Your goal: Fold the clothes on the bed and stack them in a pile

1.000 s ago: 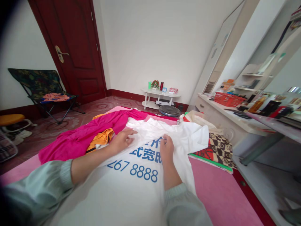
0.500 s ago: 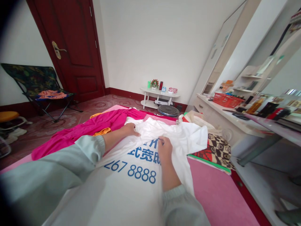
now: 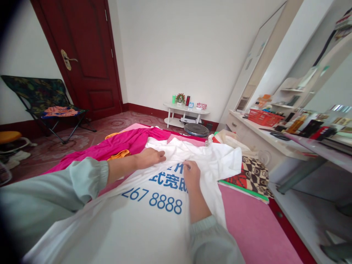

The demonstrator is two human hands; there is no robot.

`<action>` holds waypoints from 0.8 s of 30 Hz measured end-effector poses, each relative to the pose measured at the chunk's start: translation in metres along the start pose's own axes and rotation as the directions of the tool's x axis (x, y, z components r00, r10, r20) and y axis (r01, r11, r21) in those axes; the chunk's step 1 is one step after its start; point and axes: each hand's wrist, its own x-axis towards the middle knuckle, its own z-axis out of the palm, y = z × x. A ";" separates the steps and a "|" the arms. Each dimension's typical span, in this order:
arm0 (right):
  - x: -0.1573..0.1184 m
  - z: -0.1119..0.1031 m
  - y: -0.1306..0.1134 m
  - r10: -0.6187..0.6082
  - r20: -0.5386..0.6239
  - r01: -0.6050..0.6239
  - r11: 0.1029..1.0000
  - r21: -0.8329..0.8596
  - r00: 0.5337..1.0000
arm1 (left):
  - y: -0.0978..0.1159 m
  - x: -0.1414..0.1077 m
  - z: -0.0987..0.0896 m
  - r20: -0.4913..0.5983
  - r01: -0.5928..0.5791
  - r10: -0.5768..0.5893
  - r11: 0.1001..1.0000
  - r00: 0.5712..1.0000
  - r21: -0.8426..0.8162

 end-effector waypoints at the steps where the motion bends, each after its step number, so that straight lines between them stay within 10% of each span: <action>1: 0.000 0.000 0.000 0.002 0.002 -0.002 1.000 0.004 1.000 | -0.006 -0.002 -0.010 -0.015 0.018 -0.018 0.999 1.000 0.034; 4: 0.000 0.000 0.001 0.003 0.003 -0.003 1.000 0.018 1.000 | -0.041 -0.012 -0.042 -0.169 0.223 -0.208 0.972 0.963 0.079; 7: 0.000 0.001 0.002 0.006 0.002 -0.006 1.000 0.018 1.000 | -0.090 -0.033 -0.057 -0.395 0.532 -0.470 0.845 0.789 0.057; 13: 0.001 0.005 0.005 -0.016 0.013 0.016 1.000 0.014 1.000 | -0.130 -0.072 -0.022 -0.348 0.774 -0.693 0.591 0.632 0.229; 18: 0.000 0.005 0.005 -0.014 0.035 0.014 1.000 0.001 0.999 | -0.084 -0.042 -0.012 -0.391 0.596 -0.494 0.777 0.777 0.203; 21: 0.001 0.003 0.005 -0.009 0.039 0.009 1.000 0.007 0.999 | -0.051 -0.011 -0.011 -0.206 0.489 -0.465 0.868 0.861 0.086; 24: 0.000 0.002 0.004 -0.011 0.036 0.010 1.000 0.015 0.999 | -0.030 0.009 -0.002 -0.008 0.523 -0.523 0.852 0.852 0.016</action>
